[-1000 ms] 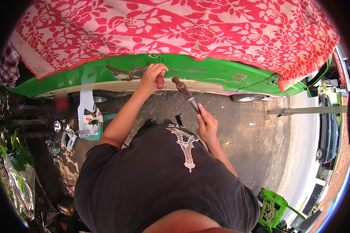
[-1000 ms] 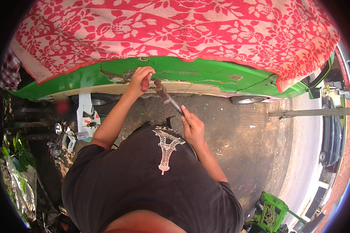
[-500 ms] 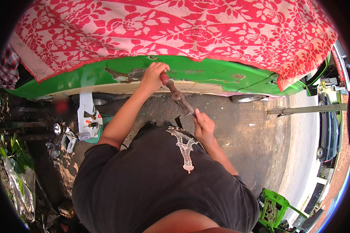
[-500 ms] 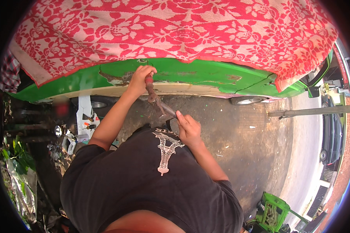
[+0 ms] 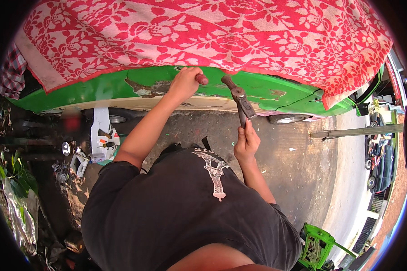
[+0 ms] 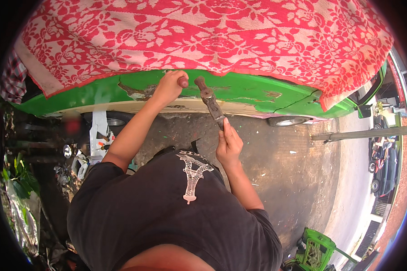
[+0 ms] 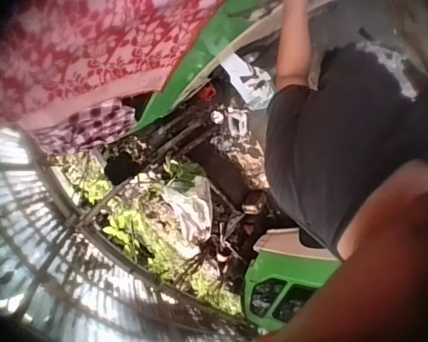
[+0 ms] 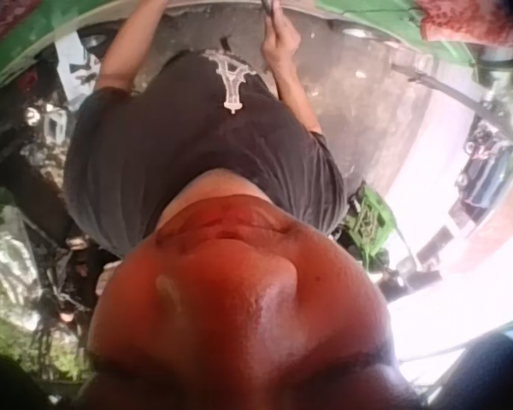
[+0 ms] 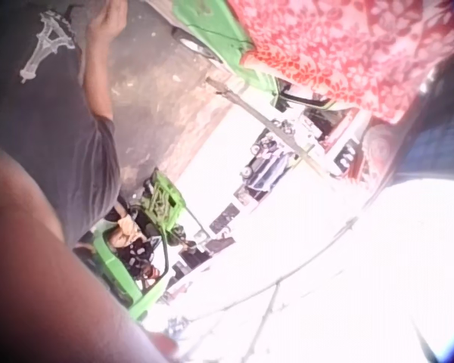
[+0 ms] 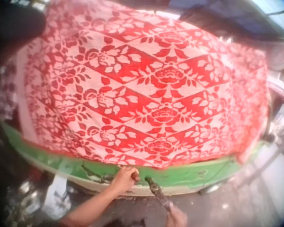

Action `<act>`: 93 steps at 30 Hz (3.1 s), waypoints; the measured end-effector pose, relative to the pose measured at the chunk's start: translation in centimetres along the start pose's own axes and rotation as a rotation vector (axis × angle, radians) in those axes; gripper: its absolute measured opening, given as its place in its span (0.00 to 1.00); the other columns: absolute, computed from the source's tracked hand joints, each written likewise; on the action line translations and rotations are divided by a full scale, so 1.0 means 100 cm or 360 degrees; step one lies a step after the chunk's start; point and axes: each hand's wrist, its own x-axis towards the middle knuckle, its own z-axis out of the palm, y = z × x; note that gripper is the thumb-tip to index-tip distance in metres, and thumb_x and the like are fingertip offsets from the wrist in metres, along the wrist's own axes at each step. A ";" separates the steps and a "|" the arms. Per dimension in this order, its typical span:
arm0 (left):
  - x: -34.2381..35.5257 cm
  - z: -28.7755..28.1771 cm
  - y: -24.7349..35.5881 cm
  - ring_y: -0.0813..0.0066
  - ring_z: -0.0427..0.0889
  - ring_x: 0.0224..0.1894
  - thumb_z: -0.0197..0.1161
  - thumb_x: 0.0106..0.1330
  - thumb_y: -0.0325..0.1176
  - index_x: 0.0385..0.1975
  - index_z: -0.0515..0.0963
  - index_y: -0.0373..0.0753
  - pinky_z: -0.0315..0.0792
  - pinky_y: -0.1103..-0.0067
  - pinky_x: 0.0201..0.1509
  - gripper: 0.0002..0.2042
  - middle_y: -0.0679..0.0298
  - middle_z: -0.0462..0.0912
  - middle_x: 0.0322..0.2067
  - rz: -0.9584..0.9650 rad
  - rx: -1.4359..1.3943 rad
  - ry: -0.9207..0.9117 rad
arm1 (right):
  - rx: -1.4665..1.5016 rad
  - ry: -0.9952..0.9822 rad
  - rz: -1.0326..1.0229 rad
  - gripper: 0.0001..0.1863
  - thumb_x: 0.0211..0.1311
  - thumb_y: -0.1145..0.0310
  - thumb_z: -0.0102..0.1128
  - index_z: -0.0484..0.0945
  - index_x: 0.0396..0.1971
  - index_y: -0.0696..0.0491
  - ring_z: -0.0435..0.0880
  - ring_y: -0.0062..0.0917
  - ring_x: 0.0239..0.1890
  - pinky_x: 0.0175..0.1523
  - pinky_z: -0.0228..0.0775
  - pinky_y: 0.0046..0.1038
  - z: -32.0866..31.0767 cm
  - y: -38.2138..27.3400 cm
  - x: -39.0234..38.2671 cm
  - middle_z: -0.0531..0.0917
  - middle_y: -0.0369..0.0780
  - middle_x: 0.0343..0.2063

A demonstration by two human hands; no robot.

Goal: The person uses a hammer and a small metal tool to repeatedly tap and scrape a damaged area on the green body panel of a vehicle, likely to remove paint or smooth dents. The work is performed under a patterned cloth covering the upper part of the vehicle.

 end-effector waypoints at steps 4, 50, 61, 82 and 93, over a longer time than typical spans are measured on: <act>-0.004 -0.003 0.004 0.52 0.77 0.41 0.57 0.56 0.22 0.34 0.78 0.38 0.70 0.62 0.47 0.07 0.56 0.83 0.35 -0.0009 0.0041 -0.0046 | -0.0253 -0.0706 0.0483 0.22 0.65 0.80 0.57 0.74 0.59 0.60 0.80 0.31 0.29 0.38 0.73 0.25 -0.003 0.002 0.006 0.82 0.47 0.30; -0.016 0.045 0.002 0.58 0.79 0.45 0.59 0.60 0.26 0.45 0.80 0.47 0.77 0.64 0.43 0.14 0.62 0.78 0.37 0.0185 0.0540 -0.0146 | 0.0524 -0.0104 0.1293 0.25 0.73 0.69 0.52 0.67 0.67 0.54 0.64 0.10 0.24 0.28 0.59 0.17 -0.048 0.029 -0.035 0.68 0.28 0.22; -0.018 0.047 -0.006 0.61 0.78 0.44 0.59 0.60 0.27 0.46 0.81 0.48 0.75 0.67 0.43 0.15 0.64 0.78 0.37 0.0278 0.0572 -0.0204 | 0.0478 -0.0203 0.1338 0.25 0.72 0.68 0.53 0.67 0.68 0.52 0.63 0.09 0.23 0.27 0.57 0.15 -0.047 0.033 -0.040 0.69 0.28 0.23; 0.016 0.058 -0.035 0.64 0.76 0.43 0.57 0.61 0.25 0.44 0.78 0.42 0.65 0.69 0.49 0.12 0.63 0.75 0.35 0.0802 0.0314 -0.0461 | 0.0511 -0.0168 0.1330 0.27 0.75 0.70 0.48 0.60 0.71 0.54 0.61 0.10 0.21 0.25 0.54 0.15 -0.039 0.030 -0.057 0.66 0.28 0.22; 0.016 0.058 -0.053 0.64 0.75 0.43 0.60 0.61 0.26 0.44 0.78 0.43 0.65 0.70 0.49 0.12 0.64 0.74 0.35 0.0717 0.0255 -0.0258 | 0.1064 0.0224 0.1336 0.28 0.76 0.69 0.46 0.55 0.72 0.53 0.59 0.11 0.19 0.21 0.52 0.15 -0.014 0.041 -0.055 0.63 0.29 0.20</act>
